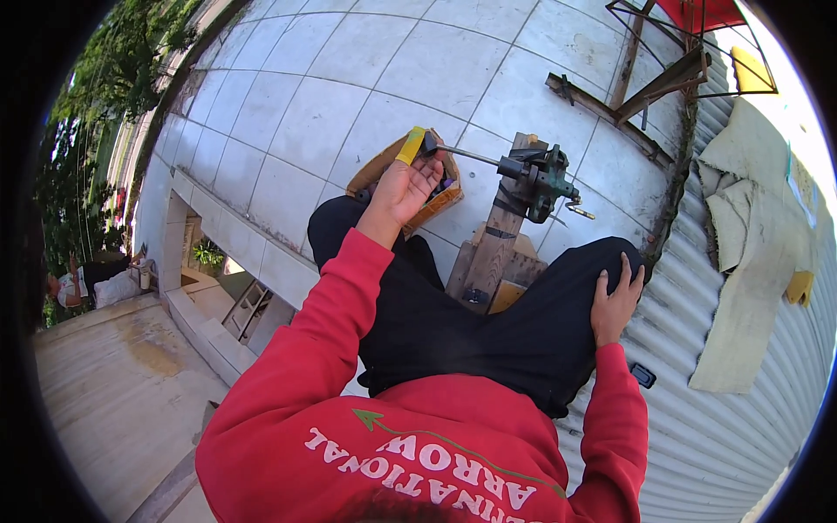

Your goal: The person applies tape to their fingers, retrieves a roller from a cardboard box, and mounts it onto the spindle of a hand-crank machine. They then turn the crank by hand while holding a cloth against the rotating roller.

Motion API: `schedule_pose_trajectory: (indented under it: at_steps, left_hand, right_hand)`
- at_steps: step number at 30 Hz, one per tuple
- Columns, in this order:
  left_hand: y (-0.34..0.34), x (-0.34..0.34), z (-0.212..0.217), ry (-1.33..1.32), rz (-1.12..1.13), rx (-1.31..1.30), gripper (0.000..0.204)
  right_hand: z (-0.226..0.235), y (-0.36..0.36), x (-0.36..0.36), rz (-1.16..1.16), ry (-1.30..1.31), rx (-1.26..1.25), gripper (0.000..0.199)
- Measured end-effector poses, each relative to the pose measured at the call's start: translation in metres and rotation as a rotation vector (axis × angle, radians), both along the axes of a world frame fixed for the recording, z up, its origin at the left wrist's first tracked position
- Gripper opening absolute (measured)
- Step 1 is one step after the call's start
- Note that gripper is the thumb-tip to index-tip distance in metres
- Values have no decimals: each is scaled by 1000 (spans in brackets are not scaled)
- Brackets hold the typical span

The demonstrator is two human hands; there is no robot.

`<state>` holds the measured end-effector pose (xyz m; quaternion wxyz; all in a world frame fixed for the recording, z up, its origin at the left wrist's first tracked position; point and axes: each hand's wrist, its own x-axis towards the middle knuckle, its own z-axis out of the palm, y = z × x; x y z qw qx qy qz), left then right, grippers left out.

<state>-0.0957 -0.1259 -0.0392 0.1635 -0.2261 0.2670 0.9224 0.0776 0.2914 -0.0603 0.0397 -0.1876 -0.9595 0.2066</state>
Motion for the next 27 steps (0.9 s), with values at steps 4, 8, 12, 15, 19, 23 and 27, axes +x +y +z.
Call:
schedule_pose_trajectory:
  at_steps: [4, 8, 12, 15, 19, 23, 27]
  left_hand:
    - [11, 2, -5, -120, 169, -9, 29]
    - [22, 2, -12, -82, 222, -42, 30]
    - [31, 5, -11, -17, 289, -57, 29]
    - [32, 9, -10, -14, 307, -24, 28]
    - [31, 14, -11, 25, 296, -131, 33]
    - [38, 20, -14, 40, 316, -128, 28]
    - [50, 21, -11, 75, 231, -173, 31]
  right_hand:
    - [1, -1, 1, -12, -11, 5, 54]
    - [-1, -1, 3, -3, 9, 25, 55]
    - [-1, -1, 2, 17, 17, 21, 55]
    - [2, -2, 2, 13, 19, 18, 55]
    - [4, -3, 3, 10, 14, 9, 56]
    - [5, -3, 4, 10, 13, 9, 56]
    - [5, -3, 5, 2, 24, 22, 57]
